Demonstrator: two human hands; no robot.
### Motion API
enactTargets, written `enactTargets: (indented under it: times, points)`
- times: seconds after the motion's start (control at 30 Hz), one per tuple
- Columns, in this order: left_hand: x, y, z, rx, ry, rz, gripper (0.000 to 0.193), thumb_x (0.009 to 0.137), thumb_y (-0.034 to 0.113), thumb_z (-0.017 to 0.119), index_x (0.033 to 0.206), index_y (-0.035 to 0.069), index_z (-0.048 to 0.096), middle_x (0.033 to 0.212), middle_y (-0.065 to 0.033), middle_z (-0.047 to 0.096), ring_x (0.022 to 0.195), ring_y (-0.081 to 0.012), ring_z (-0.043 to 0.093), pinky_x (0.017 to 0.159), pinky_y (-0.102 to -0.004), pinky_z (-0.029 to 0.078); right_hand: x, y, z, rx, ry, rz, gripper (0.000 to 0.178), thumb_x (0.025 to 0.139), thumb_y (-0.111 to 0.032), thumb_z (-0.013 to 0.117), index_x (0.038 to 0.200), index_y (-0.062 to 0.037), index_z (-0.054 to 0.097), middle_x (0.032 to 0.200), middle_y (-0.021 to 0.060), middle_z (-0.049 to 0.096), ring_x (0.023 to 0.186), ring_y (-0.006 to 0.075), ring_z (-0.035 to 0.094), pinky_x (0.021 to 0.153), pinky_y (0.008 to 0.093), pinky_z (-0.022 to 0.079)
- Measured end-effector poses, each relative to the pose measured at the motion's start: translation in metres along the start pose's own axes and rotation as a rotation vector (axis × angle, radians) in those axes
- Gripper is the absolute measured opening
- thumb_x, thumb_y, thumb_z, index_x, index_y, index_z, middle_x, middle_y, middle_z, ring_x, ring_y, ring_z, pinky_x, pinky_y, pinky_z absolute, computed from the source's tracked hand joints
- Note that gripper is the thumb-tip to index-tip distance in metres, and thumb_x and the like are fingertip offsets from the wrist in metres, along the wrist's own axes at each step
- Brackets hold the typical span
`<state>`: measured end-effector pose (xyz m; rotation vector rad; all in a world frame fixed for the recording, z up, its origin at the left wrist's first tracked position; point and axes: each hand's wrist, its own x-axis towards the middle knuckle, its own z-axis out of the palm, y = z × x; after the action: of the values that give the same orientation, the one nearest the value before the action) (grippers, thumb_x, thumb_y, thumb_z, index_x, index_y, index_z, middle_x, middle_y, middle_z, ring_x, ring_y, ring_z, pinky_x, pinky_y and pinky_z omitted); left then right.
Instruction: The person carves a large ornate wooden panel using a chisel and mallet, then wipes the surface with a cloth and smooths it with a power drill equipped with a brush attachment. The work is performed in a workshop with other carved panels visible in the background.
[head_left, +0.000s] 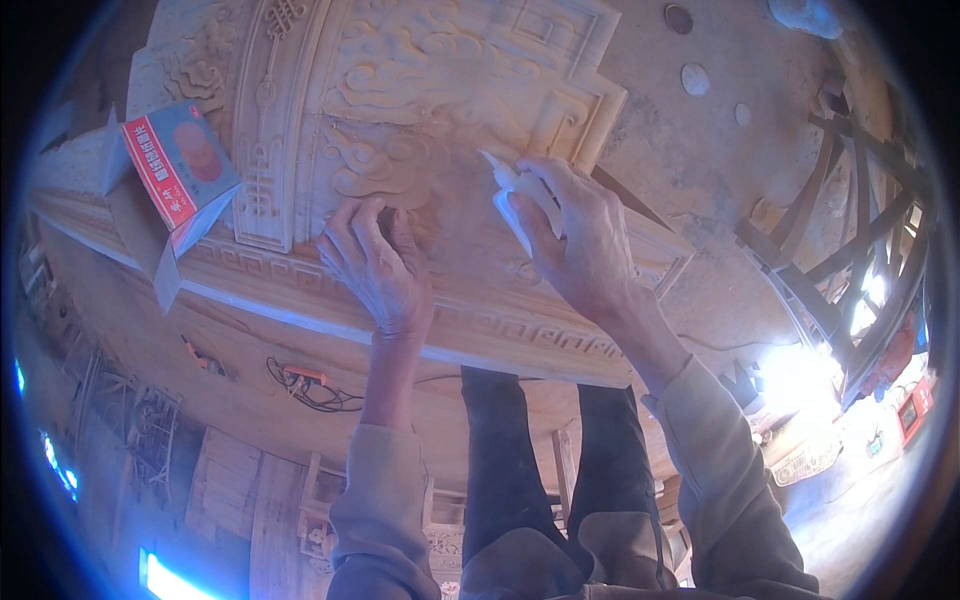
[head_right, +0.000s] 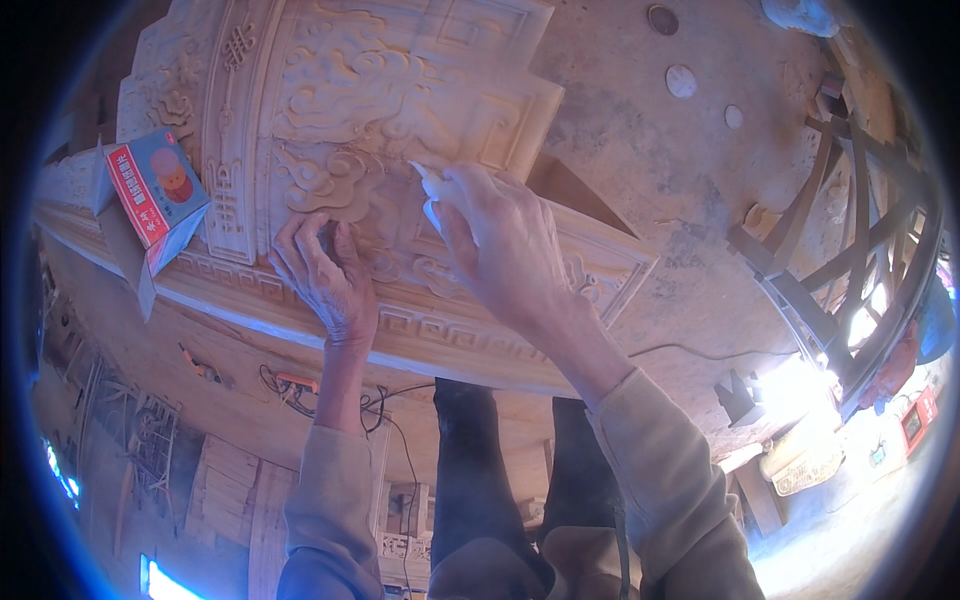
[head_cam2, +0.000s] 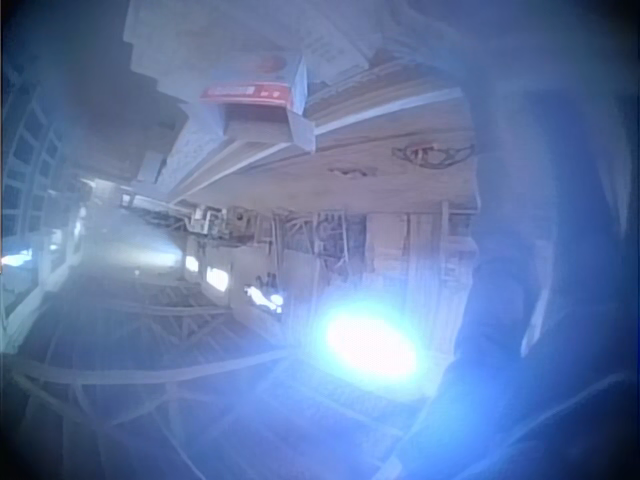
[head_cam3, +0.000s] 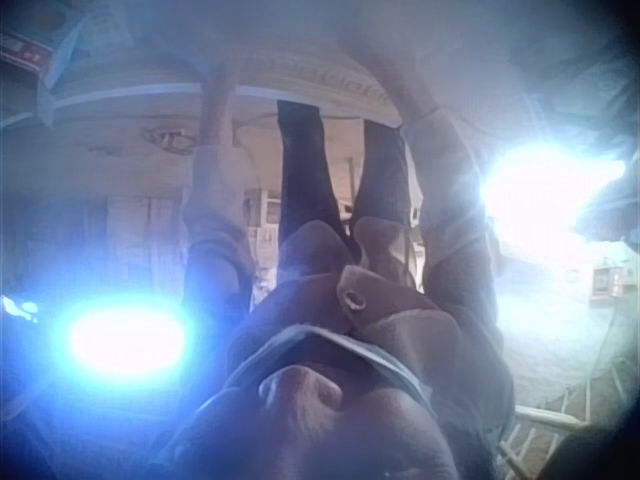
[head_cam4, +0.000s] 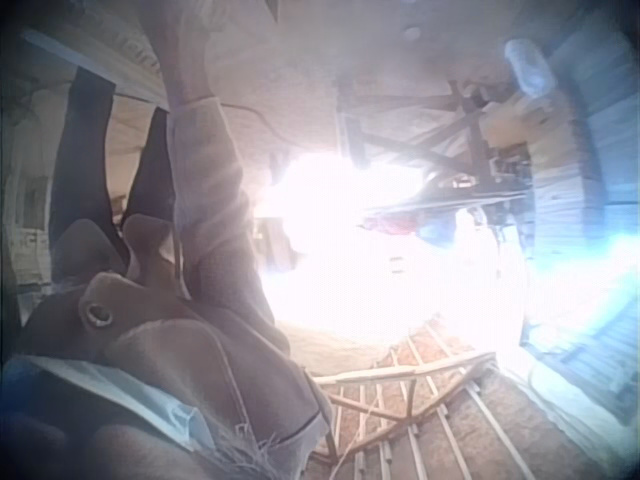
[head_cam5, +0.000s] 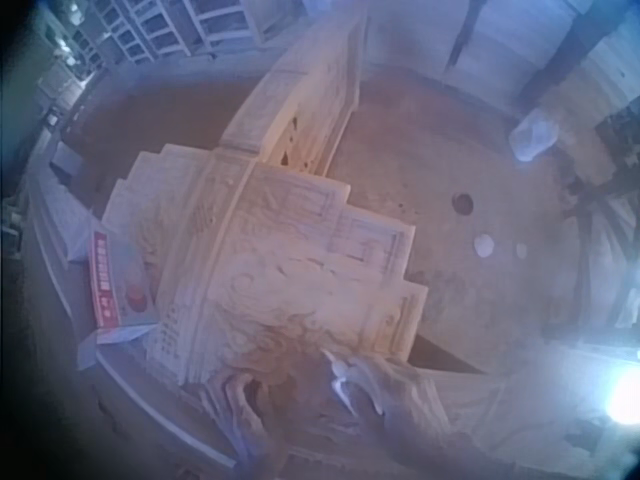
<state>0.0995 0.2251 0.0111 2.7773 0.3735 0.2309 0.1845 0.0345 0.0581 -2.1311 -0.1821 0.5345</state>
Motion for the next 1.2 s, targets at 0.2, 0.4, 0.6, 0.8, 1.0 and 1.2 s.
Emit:
enactTargets:
  times: [0.2,0.4,0.6,0.8,1.0,1.2]
  points:
    - [0.0007,0.0007,0.0001,-0.015,0.008,0.000,0.025,0.093,0.010,0.070,0.114,0.006,0.058,0.117,-0.0121,0.053,0.105,-0.0340,0.048,0.089,-0.0494,0.037,0.0007,-0.0011,0.0014,0.017,0.022,-0.019,0.028,0.093,-0.011,0.068,0.117,0.0028,0.064,0.101,0.0245,0.071,0.089,0.0391,0.071,0.077,0.0412,0.054]
    - [0.0005,0.0020,0.0003,-0.027,0.005,-0.008,0.026,0.091,0.007,0.071,0.114,0.006,0.058,0.117,-0.0122,0.052,0.105,-0.0336,0.048,0.090,-0.0497,0.037,0.0008,-0.0005,0.0020,0.022,0.040,-0.050,0.027,0.091,-0.010,0.068,0.116,0.0025,0.065,0.097,0.0240,0.071,0.083,0.0384,0.071,0.072,0.0399,0.055]
    - [0.0018,0.0021,0.0005,-0.031,0.008,-0.015,0.027,0.089,0.005,0.071,0.113,0.006,0.058,0.116,-0.0121,0.052,0.105,-0.0337,0.048,0.090,-0.0496,0.037,0.0010,-0.0016,0.0013,0.029,0.047,-0.045,0.027,0.090,-0.008,0.069,0.115,0.0022,0.065,0.095,0.0240,0.071,0.081,0.0384,0.071,0.071,0.0398,0.055]
    - [0.0018,0.0023,0.0005,-0.021,0.006,-0.018,0.027,0.089,0.004,0.071,0.113,0.006,0.058,0.116,-0.0125,0.052,0.104,-0.0343,0.048,0.089,-0.0500,0.038,0.0011,-0.0014,0.0015,0.025,0.055,-0.056,0.027,0.091,-0.009,0.069,0.115,0.0029,0.065,0.096,0.0238,0.071,0.080,0.0388,0.071,0.070,0.0399,0.055]
    - [0.0018,0.0018,0.0011,-0.022,0.009,-0.014,0.027,0.089,0.004,0.071,0.113,0.006,0.057,0.115,-0.0128,0.052,0.104,-0.0346,0.048,0.089,-0.0503,0.038,0.0038,-0.0010,0.0055,0.042,0.062,-0.066,0.027,0.091,-0.010,0.069,0.114,0.0028,0.065,0.097,0.0238,0.072,0.080,0.0390,0.071,0.071,0.0398,0.055]
    - [0.0021,0.0029,-0.0004,-0.021,-0.003,-0.021,0.028,0.089,0.003,0.071,0.113,0.006,0.057,0.116,-0.0125,0.052,0.104,-0.0346,0.048,0.089,-0.0503,0.037,0.0055,-0.0023,0.0039,0.032,0.048,-0.071,0.027,0.091,-0.010,0.069,0.114,0.0025,0.065,0.096,0.0239,0.071,0.080,0.0386,0.071,0.071,0.0395,0.054]
